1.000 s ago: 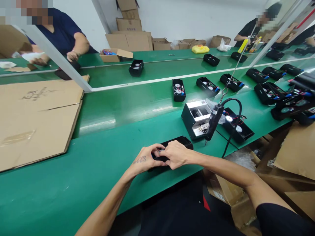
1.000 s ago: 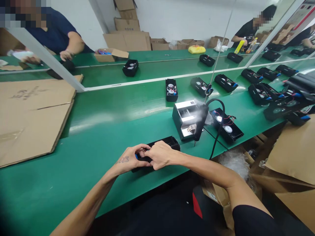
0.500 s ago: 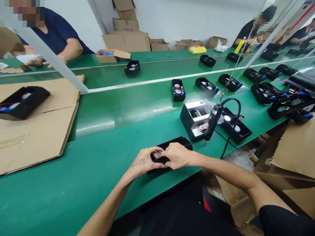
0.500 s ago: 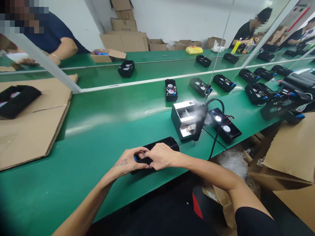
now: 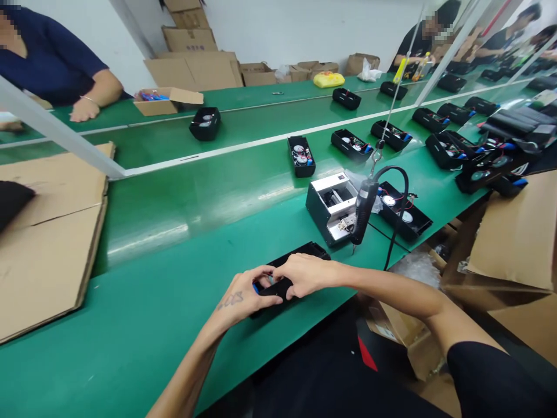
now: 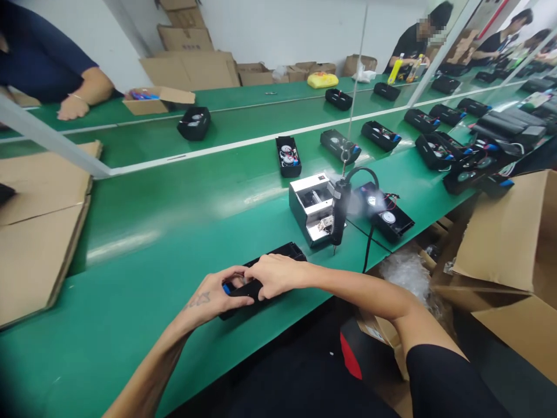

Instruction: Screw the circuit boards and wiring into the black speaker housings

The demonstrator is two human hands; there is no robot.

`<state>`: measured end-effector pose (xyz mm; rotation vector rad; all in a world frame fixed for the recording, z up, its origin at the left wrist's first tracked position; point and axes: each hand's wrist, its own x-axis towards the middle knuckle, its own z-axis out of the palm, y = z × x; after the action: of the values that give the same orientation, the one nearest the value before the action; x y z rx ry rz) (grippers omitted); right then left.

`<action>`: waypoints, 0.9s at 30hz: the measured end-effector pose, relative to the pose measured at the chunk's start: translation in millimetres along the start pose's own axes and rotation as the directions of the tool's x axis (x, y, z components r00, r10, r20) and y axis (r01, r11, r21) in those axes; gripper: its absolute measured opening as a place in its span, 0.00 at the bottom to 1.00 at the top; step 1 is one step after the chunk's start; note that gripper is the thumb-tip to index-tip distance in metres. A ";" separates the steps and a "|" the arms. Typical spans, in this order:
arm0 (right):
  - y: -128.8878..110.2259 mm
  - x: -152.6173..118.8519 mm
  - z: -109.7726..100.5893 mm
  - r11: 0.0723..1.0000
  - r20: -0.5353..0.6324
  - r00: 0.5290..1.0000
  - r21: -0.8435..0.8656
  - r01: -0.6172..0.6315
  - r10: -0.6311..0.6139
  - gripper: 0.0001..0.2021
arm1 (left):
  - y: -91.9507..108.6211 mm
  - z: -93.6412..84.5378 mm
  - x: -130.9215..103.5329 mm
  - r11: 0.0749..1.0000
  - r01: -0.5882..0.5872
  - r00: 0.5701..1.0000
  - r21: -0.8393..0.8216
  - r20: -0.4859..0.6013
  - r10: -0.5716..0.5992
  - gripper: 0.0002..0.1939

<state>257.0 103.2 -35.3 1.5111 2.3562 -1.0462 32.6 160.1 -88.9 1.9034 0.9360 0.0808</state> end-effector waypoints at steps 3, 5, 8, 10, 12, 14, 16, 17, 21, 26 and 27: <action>-4.0 -0.1 3.9 1.000 -0.002 1.000 -0.015 -0.024 0.024 0.24 | 1.7 1.8 -1.5 0.999 -0.038 0.999 0.019 -0.030 0.039 0.28; -4.9 -0.4 7.3 0.999 -0.019 1.000 -0.036 -0.022 0.021 0.26 | 4.1 2.5 -2.4 0.999 -0.039 0.998 0.025 -0.039 0.040 0.27; -4.8 -0.9 9.1 0.998 -0.027 1.000 -0.067 -0.015 0.013 0.27 | 8.4 2.4 -3.5 1.000 0.007 0.999 0.020 -0.032 -0.006 0.26; -5.5 -0.9 8.1 0.996 -0.014 1.000 -0.083 -0.019 0.018 0.28 | 10.4 1.7 -4.2 1.000 0.013 1.000 0.020 -0.022 -0.013 0.24; -6.7 -0.2 7.8 0.995 0.008 1.000 -0.097 -0.019 0.020 0.30 | 11.1 1.1 -4.8 1.000 -0.010 1.000 0.020 -0.020 0.011 0.25; -7.0 1.4 10.5 0.994 0.013 1.000 -0.109 -0.014 0.015 0.32 | 10.3 1.3 -5.0 1.000 -0.027 0.999 0.015 -0.023 0.027 0.27; -5.5 3.8 16.6 0.993 -0.012 1.000 -0.119 -0.004 0.002 0.31 | 8.3 2.6 -4.7 1.000 -0.021 0.999 0.008 -0.025 0.021 0.29; -4.2 5.2 20.5 0.992 -0.032 0.999 -0.128 0.001 -0.005 0.29 | 7.1 3.6 -4.3 1.000 -0.017 1.000 0.007 -0.024 0.017 0.30; -1.3 9.9 31.7 0.984 -0.067 0.997 -0.176 0.014 -0.026 0.29 | 2.7 6.0 -1.6 0.999 -0.032 0.999 0.019 -0.037 0.033 0.29; -10.7 -0.3 25.2 0.986 -0.046 0.999 -0.167 0.004 -0.012 0.29 | -1.1 9.2 -6.4 0.995 -0.088 0.995 0.043 -0.038 0.090 0.28; -11.9 -7.2 24.1 0.987 -0.038 0.999 -0.159 0.014 -0.021 0.29 | -2.8 12.7 -9.9 0.991 -0.114 0.991 0.070 -0.058 0.119 0.29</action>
<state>244.8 79.8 -44.2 1.4691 2.4186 -0.8172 29.5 145.1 -94.6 2.0265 0.8776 0.1810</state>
